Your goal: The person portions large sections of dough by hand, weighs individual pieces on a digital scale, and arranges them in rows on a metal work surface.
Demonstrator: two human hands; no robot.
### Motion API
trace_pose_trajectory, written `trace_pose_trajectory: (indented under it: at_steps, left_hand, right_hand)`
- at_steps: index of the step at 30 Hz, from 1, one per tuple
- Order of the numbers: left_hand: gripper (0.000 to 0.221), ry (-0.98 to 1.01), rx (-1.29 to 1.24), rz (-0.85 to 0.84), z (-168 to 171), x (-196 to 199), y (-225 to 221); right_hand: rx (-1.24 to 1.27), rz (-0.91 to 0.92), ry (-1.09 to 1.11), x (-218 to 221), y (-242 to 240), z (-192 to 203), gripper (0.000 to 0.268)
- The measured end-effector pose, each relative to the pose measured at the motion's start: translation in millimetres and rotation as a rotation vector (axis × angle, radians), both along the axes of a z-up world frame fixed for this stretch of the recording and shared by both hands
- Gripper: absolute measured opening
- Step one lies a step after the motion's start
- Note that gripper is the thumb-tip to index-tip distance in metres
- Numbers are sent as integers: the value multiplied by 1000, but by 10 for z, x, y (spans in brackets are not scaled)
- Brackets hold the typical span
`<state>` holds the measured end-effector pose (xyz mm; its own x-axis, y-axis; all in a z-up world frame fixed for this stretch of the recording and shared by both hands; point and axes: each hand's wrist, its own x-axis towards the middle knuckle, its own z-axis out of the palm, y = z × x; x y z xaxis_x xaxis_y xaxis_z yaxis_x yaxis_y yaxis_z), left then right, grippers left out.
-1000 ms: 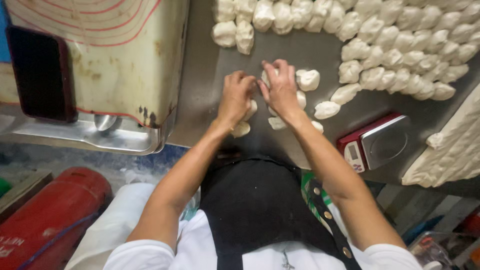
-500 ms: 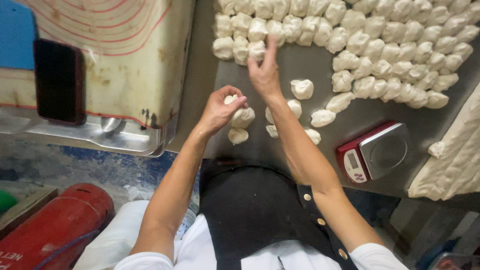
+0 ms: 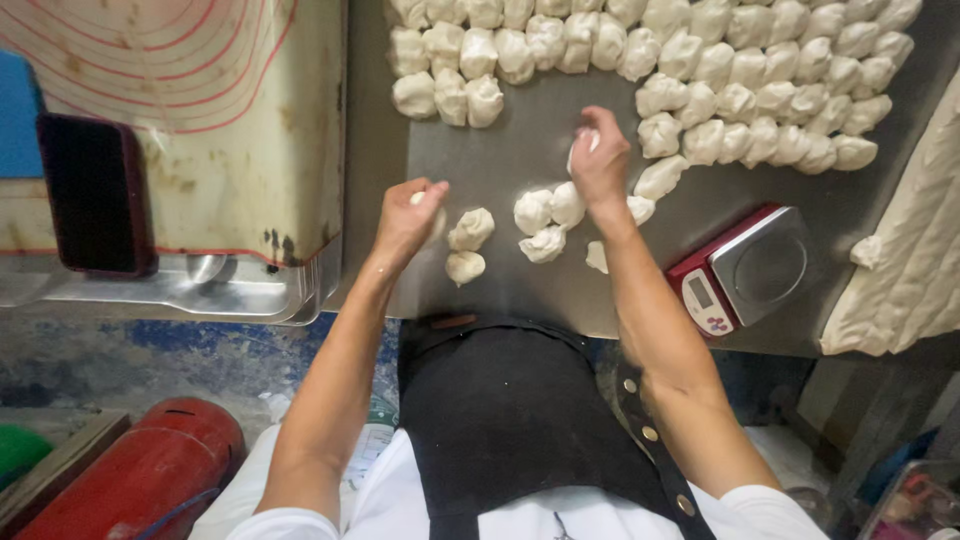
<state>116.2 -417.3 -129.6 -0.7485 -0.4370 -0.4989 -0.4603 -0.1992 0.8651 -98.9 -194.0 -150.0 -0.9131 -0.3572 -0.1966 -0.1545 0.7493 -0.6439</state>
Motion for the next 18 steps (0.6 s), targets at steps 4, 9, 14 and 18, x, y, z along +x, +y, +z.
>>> trace_pose_trajectory:
  at_steps: [4,9,14,18]
  left_hand:
    - [34,109,-96,-94,38,27,95]
    - [47,57,153,-33,81,-189,199]
    - [64,252,260,168,211,-598,412]
    - [77,166,589,-4,433,-745,441]
  right_hand:
    - [-162,-215,-264,-58,-341,-294,44]
    - [-540,213,-234,0,-798,-318,70]
    - [-207,251,81,194,-674,154,56]
    - [-248,49,-294,407,-366,332,41]
